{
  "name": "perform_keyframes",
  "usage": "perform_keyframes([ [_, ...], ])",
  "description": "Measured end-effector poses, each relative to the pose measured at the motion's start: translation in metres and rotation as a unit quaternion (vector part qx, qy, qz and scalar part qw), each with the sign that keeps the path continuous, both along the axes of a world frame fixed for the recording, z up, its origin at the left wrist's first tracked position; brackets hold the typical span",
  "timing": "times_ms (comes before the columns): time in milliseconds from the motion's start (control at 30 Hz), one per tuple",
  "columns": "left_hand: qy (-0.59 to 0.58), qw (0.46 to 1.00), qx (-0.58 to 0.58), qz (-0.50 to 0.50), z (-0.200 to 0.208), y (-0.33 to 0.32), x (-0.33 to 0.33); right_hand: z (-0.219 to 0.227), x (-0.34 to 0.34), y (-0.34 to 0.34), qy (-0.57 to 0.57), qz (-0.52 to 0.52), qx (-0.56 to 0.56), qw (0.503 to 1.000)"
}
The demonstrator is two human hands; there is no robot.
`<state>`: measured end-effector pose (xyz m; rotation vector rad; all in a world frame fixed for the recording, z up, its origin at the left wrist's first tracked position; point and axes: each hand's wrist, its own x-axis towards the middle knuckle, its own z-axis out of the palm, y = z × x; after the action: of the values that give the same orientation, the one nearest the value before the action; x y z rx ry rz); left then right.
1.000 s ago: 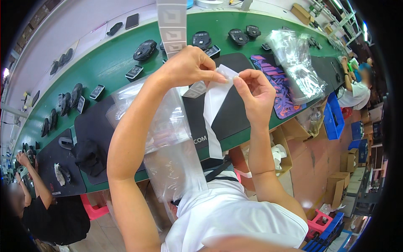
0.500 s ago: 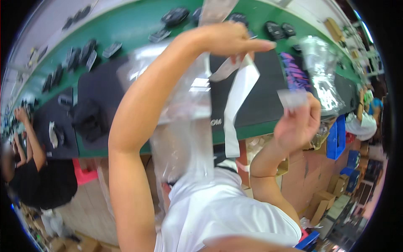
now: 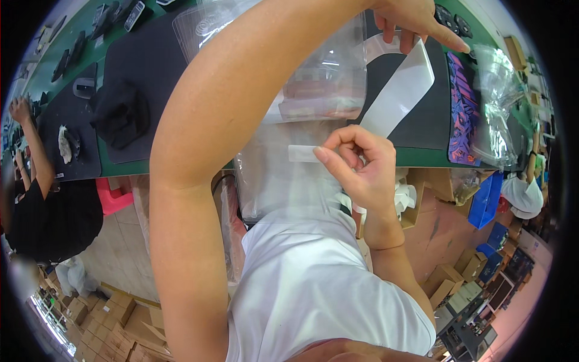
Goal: Manually applying adhesive labels to plastic packaging for electronic components.
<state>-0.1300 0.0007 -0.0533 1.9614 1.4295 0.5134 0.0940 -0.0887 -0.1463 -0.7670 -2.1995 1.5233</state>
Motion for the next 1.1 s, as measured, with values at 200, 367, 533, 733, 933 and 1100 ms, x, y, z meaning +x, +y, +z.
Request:
perform_keyframes([
  [200,-0.02,0.999,-0.029,-0.024,0.003,0.003,0.001,0.001,-0.002,0.003,0.008,-0.018,-0.045,0.999],
  [367,-0.004,0.999,-0.046,0.022,-0.002,0.003,0.001,-0.004,-0.001,0.002,-0.024,-0.005,-0.046,0.999],
  [533,0.036,0.994,-0.071,0.076,0.005,0.001,0.015,-0.013,-0.004,0.003,-0.014,-0.026,0.095,0.995],
  [733,-0.001,1.0,0.003,-0.018,-0.007,0.008,-0.004,-0.032,-0.011,0.001,0.055,-0.067,0.214,0.973],
  [933,-0.018,0.996,-0.081,0.044,-0.023,0.03,0.01,-0.026,0.005,0.008,0.012,0.125,0.418,0.899],
  [1100,-0.032,0.993,-0.113,0.024,-0.028,0.024,0.003,-0.01,0.037,-0.011,-0.11,0.289,0.396,0.865],
])
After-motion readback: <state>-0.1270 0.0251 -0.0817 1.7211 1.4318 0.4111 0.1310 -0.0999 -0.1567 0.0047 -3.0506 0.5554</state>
